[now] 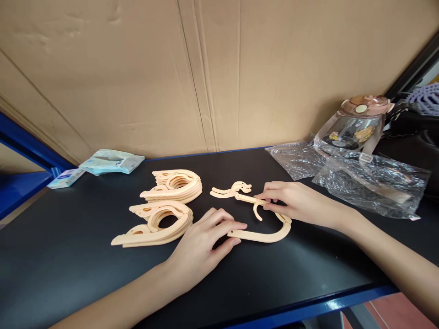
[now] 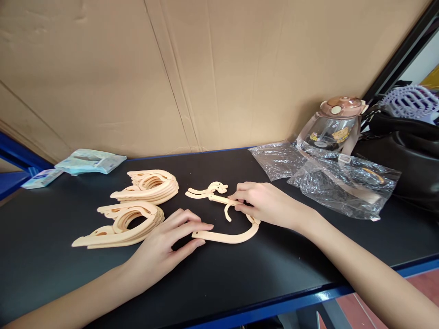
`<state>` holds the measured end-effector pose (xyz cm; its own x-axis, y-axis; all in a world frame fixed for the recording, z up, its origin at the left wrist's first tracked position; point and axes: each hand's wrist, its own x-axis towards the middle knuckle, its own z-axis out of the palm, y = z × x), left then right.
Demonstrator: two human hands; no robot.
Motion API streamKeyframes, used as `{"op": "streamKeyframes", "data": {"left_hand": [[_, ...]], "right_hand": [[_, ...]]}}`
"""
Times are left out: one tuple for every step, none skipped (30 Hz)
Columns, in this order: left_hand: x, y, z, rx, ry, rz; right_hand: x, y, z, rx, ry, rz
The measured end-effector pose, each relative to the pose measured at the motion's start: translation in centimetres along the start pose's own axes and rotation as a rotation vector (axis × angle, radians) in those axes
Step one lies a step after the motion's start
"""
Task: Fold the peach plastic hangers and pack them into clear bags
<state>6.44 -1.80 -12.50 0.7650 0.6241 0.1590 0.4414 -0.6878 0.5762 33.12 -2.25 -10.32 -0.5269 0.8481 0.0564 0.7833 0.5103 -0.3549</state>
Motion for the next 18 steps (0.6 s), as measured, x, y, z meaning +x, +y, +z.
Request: {"op": "streamKeyframes", "data": {"left_hand": [[0.0,0.0,0.0,-0.007,0.001,-0.006],[0.1,0.0,0.0,-0.011,0.005,-0.009],[0.1,-0.1,0.0,-0.012,0.006,-0.007],[0.1,-0.1,0.0,-0.008,0.006,-0.002],[0.1,-0.1,0.0,-0.002,0.005,0.004],[0.1,-0.2,0.0,0.005,0.007,0.010],[0.1,-0.2,0.1,0.014,0.013,0.018],[0.0,-0.2,0.1,0.025,0.019,0.026],[0.0,-0.2,0.2,0.036,0.024,0.036],[0.0,-0.3,0.3,0.049,0.029,0.046],[-0.1,-0.3,0.4,0.062,0.028,0.055],[-0.1,-0.3,0.4,0.077,0.024,0.061],[-0.1,-0.2,0.4,0.091,0.016,0.064],[0.0,-0.2,0.4,0.103,0.013,0.063],[0.0,0.0,0.3,0.117,0.016,0.060],[0.1,0.1,0.1,0.134,0.027,0.057],[0.1,0.3,-0.3,0.158,0.048,0.058],[0.3,0.6,-0.7,0.191,0.073,0.062]], "right_hand": [[0.0,0.1,0.1,0.002,0.005,-0.003],[0.0,0.1,0.1,0.004,0.011,-0.005],[0.0,0.2,0.2,0.005,0.018,-0.008],[0.0,0.3,0.3,0.006,0.023,-0.010],[0.0,0.3,0.3,0.001,0.028,-0.011],[0.0,0.3,0.4,-0.007,0.032,-0.009],[0.0,0.3,0.4,-0.019,0.034,-0.005],[0.0,0.2,0.4,-0.035,0.035,0.000],[-0.1,0.2,0.4,-0.050,0.035,0.006],[-0.1,0.1,0.4,-0.064,0.038,0.011],[-0.2,0.0,0.4,-0.076,0.041,0.016],[-0.2,-0.1,0.3,-0.086,0.045,0.020],[-0.3,-0.1,0.3,-0.095,0.047,0.022],[-0.3,-0.1,0.2,-0.104,0.048,0.023],[-0.3,-0.1,0.2,-0.114,0.050,0.023],[-0.4,-0.1,0.1,-0.128,0.052,0.022],[-0.4,-0.1,0.0,-0.144,0.058,0.019],[-0.4,-0.1,0.0,-0.161,0.071,0.014]]}}
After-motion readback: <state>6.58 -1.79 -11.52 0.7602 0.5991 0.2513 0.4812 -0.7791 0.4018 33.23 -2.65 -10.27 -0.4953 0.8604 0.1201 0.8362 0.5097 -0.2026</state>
